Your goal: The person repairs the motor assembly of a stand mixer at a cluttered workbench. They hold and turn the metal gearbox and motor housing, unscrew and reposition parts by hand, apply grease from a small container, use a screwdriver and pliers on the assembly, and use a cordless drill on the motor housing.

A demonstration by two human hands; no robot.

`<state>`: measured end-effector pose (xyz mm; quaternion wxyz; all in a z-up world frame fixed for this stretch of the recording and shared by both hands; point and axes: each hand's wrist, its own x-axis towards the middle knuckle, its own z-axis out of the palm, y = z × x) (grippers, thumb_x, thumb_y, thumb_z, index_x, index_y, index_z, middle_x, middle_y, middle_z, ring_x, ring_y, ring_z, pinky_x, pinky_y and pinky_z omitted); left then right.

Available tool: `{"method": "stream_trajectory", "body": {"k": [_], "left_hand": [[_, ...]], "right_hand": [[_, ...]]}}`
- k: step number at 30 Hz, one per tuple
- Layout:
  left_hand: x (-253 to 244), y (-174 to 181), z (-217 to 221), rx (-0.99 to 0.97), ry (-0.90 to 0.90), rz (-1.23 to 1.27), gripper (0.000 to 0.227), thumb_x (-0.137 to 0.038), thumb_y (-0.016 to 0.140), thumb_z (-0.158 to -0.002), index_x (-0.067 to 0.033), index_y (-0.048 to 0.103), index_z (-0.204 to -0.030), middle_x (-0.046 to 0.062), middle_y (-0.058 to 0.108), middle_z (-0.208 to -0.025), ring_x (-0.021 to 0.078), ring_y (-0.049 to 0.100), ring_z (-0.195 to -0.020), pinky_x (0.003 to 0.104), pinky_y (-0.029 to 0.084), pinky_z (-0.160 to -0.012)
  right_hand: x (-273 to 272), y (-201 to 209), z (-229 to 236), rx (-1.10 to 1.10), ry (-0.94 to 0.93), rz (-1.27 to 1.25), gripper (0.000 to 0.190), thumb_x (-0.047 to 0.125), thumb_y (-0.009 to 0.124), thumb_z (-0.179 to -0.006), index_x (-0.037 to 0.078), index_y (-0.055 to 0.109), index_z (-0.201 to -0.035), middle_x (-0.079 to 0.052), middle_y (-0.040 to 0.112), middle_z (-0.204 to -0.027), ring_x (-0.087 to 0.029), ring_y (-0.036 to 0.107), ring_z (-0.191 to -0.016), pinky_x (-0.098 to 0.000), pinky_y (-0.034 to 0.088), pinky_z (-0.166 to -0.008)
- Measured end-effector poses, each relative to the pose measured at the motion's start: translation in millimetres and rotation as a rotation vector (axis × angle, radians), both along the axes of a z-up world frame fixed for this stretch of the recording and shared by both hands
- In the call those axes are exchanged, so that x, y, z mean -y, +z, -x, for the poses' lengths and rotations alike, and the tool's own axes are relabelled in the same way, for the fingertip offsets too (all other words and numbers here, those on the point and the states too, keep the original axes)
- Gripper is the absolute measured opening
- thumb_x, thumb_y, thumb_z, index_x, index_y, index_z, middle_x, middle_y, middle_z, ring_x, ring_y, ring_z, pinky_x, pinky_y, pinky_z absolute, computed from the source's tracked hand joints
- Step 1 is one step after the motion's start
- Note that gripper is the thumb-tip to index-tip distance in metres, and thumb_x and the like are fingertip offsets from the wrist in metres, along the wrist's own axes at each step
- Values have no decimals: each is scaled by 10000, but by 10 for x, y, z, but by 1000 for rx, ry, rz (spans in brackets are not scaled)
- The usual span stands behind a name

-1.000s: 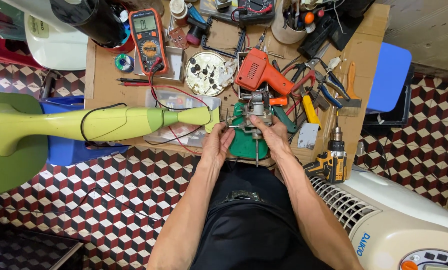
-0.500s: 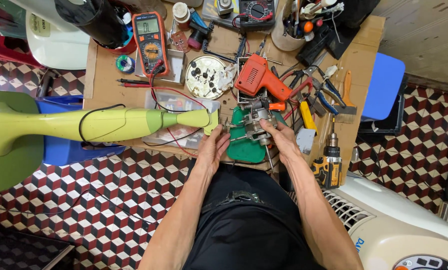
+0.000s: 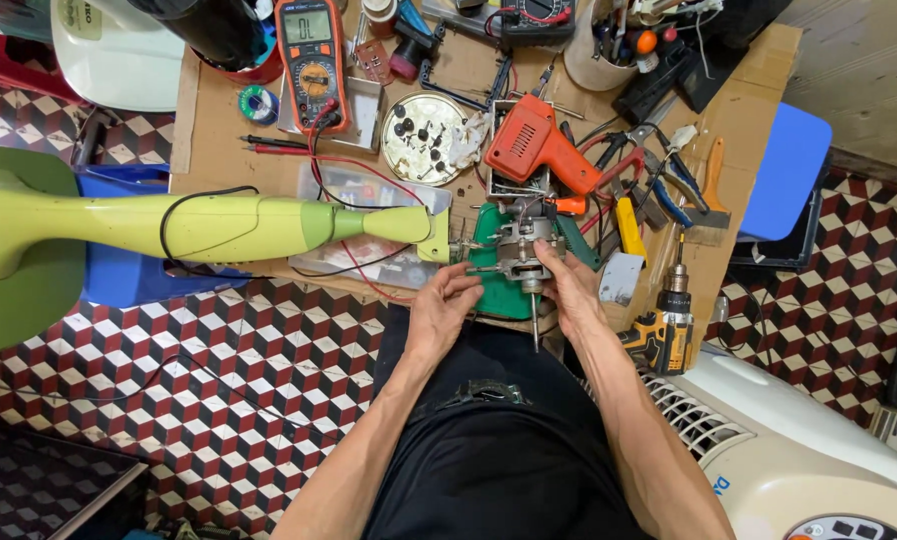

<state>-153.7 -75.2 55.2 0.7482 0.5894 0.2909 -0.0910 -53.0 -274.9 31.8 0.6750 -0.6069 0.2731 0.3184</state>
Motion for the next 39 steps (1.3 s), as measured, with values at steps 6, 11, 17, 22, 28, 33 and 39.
{"method": "stream_trajectory", "body": {"k": [6, 11, 17, 22, 28, 33, 39], "left_hand": [[-162, -3, -46, -12, -59, -109, 357, -186, 688, -970, 23, 678, -1259, 75, 770, -1020, 84, 660, -918, 224, 522, -816], [-215, -92, -52, -49, -97, -124, 353, -237, 676, -973, 15, 715, -1218, 63, 774, -976, 82, 661, -871, 224, 531, -777], [-163, -336, 4, -60, -7, -60, 355, -254, 691, -966, 22, 708, -1189, 72, 758, -1012, 111, 702, -898, 246, 574, -792], [-102, -500, 24, -71, 52, 20, 353, -258, 685, -962, 10, 697, -1190, 61, 740, -1027, 126, 704, -888, 264, 586, -773], [-55, -403, 19, -61, 90, 98, 353, -268, 679, -970, -13, 684, -1216, 54, 730, -1030, 119, 682, -885, 266, 584, -776], [-11, -406, 37, -67, 119, 155, 408, -281, 672, -981, -11, 631, -1286, 51, 707, -1077, 130, 675, -912, 272, 575, -793], [78, -217, -24, -67, 62, 162, 488, -277, 693, -941, -62, 549, -1355, 75, 698, -1077, 132, 683, -932, 279, 579, -795]], "right_hand": [[-151, 195, 11, 44, 15, 52, 604, 409, 802, -806, 60, 655, -1277, -30, 724, -1057, -127, 682, -871, -301, 568, -729], [-154, 156, 28, 57, 31, 90, 635, 415, 803, -813, 56, 639, -1311, -34, 728, -1083, -131, 689, -900, -300, 575, -738], [-187, 150, 19, 43, 54, 103, 687, 439, 807, -806, 57, 616, -1344, -38, 711, -1077, -123, 671, -910, -286, 557, -749], [-195, 195, 24, 66, 68, 107, 686, 465, 802, -791, 85, 609, -1329, -7, 726, -1063, -110, 672, -913, -275, 552, -753], [-109, 101, 15, 39, 117, 170, 607, 492, 796, -836, 94, 675, -1278, 7, 678, -973, -109, 618, -833, -274, 516, -711], [-114, 194, 3, 10, 134, 123, 569, 456, 784, -820, 117, 658, -1260, 14, 697, -986, -110, 654, -837, -265, 563, -743], [-103, 175, 4, 11, 106, 43, 584, 431, 787, -823, 115, 628, -1288, 9, 708, -1062, -106, 687, -904, -272, 580, -790]]}}
